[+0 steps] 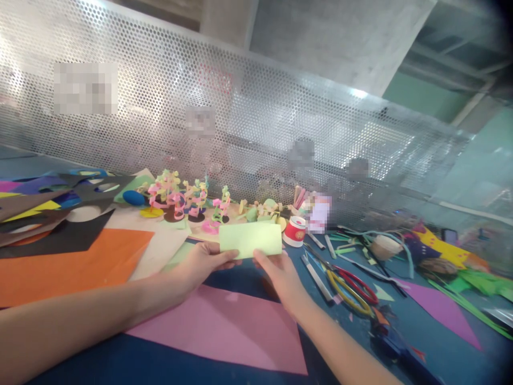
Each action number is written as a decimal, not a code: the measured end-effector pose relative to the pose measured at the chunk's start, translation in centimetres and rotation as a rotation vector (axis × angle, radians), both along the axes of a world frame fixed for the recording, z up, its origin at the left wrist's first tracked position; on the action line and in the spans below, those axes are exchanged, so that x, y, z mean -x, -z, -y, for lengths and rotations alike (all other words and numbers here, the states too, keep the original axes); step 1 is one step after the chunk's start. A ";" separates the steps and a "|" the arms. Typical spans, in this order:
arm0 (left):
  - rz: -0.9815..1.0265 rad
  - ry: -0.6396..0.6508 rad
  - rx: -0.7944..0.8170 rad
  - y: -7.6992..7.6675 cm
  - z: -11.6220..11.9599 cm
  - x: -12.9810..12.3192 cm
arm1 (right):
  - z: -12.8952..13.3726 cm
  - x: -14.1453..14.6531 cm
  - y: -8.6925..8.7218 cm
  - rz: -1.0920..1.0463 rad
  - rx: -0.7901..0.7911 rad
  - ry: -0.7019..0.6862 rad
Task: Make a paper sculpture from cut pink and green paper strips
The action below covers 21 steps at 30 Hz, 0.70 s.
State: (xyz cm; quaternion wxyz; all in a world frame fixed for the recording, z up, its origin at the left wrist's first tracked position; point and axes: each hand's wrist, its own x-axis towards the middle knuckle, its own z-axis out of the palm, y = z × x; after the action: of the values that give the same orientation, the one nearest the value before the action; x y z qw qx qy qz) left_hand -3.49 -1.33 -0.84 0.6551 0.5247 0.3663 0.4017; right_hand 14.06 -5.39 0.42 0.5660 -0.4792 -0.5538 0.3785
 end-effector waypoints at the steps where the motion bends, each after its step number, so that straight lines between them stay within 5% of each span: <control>1: -0.006 -0.003 0.003 0.0 0.0 0.0 | 0.1 0.1 -0.1 -0.003 0.007 0.013; 21: -0.119 0.016 -0.060 -0.3 0.6 -0.2 | 0.0 -0.3 0.0 -0.316 -0.026 0.008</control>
State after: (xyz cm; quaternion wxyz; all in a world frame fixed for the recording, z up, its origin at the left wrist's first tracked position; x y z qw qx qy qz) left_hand -3.30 -1.92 -0.56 0.6192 0.5700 0.3883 0.3755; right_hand 14.40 -5.38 0.47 0.6539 -0.4085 -0.4609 0.4395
